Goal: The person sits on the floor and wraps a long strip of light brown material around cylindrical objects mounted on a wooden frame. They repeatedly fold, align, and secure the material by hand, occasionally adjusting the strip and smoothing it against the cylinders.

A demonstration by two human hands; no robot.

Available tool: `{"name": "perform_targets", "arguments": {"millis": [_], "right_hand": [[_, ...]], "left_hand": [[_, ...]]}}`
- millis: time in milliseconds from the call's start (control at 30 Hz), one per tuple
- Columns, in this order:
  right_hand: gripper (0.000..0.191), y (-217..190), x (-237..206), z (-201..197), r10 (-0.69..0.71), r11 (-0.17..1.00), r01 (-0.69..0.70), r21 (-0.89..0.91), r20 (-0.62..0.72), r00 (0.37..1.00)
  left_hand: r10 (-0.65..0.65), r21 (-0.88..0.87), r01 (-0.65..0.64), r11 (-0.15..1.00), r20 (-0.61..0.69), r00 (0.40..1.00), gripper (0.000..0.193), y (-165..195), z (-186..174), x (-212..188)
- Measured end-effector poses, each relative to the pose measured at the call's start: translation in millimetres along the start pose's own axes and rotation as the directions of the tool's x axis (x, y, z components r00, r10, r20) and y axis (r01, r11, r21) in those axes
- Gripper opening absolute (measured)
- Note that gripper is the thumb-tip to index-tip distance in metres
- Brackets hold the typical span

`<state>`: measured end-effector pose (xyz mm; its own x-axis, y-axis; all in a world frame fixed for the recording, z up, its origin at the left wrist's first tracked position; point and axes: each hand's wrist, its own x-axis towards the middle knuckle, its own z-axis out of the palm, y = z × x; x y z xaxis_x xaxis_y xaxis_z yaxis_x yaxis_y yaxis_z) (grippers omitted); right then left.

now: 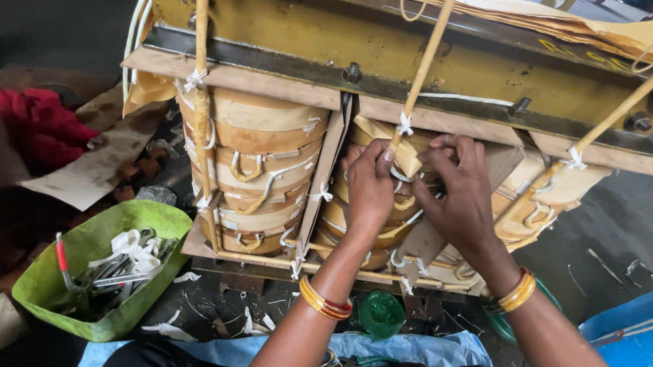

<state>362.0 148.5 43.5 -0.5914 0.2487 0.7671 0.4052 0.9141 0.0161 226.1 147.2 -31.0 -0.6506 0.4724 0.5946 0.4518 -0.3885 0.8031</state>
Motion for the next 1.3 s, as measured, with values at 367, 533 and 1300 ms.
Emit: {"name": "perform_targets", "arguments": {"millis": [367, 533, 1300], "right_hand": [[0.038, 0.4, -4.8, 4.3, -0.059, 0.976, 0.068, -0.209, 0.047, 0.997], [0.040, 1.7, -5.9, -37.5, -0.043, 0.995, 0.063, -0.081, 0.229, 0.972], [0.031, -90.4, 48.8, 3.5, 0.325, 0.861, -0.401, 0.314, 0.267, 0.907]], "left_hand": [[-0.048, -0.006, 0.047, 0.999, -0.082, 0.995, 0.016, 11.9, -3.7, -2.6], [0.049, -0.035, -0.053, 0.998, -0.112, 0.993, 0.014, 15.3, -3.4, -3.0], [-0.314, -0.583, 0.395, 0.710, 0.239, 0.919, 0.051, -44.9, 22.5, -36.7]]}}
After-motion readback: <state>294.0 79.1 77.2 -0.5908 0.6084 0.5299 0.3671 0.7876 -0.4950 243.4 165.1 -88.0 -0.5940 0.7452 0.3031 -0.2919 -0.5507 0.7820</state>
